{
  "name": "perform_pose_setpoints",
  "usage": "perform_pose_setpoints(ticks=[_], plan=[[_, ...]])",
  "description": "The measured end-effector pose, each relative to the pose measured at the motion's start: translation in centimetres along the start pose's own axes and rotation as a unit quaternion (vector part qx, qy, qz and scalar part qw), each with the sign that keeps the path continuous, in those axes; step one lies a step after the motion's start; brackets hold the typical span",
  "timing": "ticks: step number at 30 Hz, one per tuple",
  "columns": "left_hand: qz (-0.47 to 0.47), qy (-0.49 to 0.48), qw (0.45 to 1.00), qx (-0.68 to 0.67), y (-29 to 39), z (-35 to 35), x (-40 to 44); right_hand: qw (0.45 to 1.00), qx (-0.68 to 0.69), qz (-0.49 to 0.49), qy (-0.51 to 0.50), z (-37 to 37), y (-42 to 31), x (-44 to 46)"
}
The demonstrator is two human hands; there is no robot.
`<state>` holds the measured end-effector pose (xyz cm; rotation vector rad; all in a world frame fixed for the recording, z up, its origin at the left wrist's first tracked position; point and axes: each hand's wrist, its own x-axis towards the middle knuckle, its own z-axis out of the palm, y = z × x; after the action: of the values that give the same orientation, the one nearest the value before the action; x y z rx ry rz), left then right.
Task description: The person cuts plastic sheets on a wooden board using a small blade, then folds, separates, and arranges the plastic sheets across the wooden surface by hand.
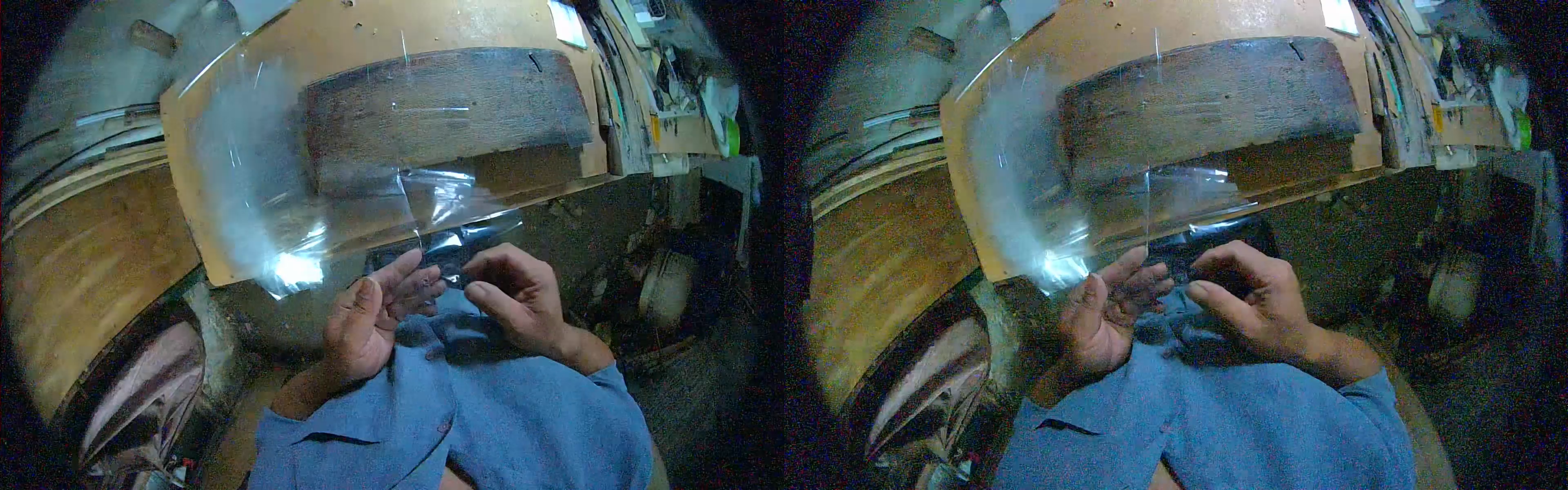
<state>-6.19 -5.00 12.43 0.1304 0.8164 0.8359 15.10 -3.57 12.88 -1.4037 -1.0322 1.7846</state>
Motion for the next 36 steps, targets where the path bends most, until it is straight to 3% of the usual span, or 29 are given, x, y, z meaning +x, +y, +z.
perform_pose_setpoints(ticks=[6,18,20,36], plan=[[0.0,-0.015,1.0,0.008,-0.2,0.3,-0.1,0.997,0.063,0.026,-0.024,0.9,1.0,0.7],[0.012,-0.003,1.0,0.007,-0.7,0.5,-0.1,0.995,0.065,0.064,-0.045,0.6,0.3,0.8],[-0.004,0.049,0.998,0.03,-0.6,1.1,-0.3,0.994,0.073,0.065,-0.039,0.7,0.7,0.7],[-0.013,0.028,0.999,-0.027,-1.1,0.9,-0.4,0.993,0.108,0.053,-0.02,0.7,0.6,0.1]])
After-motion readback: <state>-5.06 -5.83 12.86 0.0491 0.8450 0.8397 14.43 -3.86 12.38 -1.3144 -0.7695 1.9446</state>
